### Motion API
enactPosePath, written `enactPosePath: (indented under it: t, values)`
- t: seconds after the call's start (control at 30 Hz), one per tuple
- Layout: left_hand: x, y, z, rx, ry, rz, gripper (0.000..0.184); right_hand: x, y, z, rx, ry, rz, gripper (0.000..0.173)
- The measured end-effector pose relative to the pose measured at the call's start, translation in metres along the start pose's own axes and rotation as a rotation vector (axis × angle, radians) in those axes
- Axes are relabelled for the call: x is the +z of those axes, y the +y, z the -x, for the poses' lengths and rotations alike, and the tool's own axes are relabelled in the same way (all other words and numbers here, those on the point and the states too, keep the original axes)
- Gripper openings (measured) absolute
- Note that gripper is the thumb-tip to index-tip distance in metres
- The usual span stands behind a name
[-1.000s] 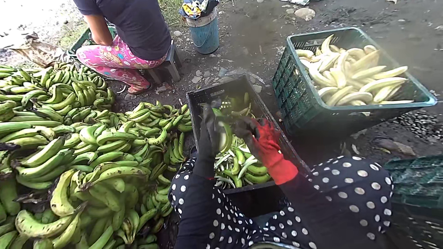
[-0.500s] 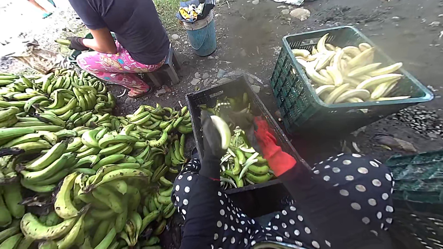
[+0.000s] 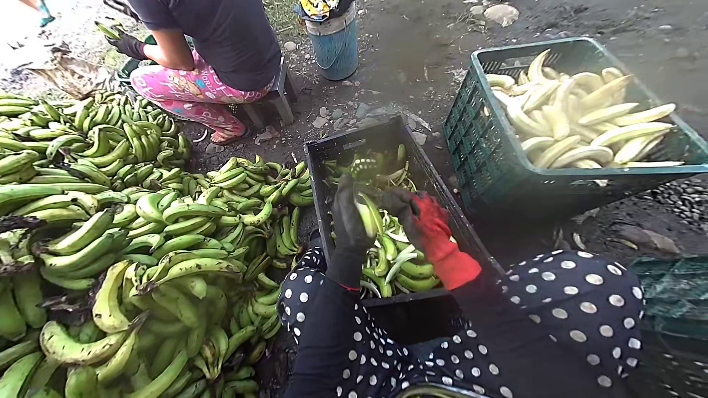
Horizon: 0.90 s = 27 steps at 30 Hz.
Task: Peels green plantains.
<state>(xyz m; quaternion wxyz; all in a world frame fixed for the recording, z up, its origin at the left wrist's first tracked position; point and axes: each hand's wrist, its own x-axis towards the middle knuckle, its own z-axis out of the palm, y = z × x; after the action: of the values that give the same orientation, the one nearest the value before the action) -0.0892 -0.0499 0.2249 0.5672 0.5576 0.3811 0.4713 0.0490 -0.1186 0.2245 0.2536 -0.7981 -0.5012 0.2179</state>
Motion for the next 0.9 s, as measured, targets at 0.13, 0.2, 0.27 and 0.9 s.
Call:
enactPosePath:
  t: [0.13, 0.2, 0.27, 0.9]
  values:
    - [-0.009, 0.006, -0.003, -0.004, -0.048, -0.099, 0.061, -0.001, 0.006, 0.001, -0.087, 0.064, 0.076, 0.053]
    - [-0.013, 0.0, -0.006, -0.016, -0.025, -0.073, 0.06, 0.001, 0.009, 0.007, -0.148, 0.12, 0.114, 0.058]
    - [-0.015, 0.0, -0.006, -0.01, -0.009, -0.125, 0.056, 0.001, 0.007, 0.011, -0.121, 0.099, 0.117, 0.058]
    - [-0.006, 0.012, -0.002, -0.206, -0.18, 0.504, 0.043, -0.003, 0.024, -0.004, -0.112, 0.045, -0.061, 0.048]
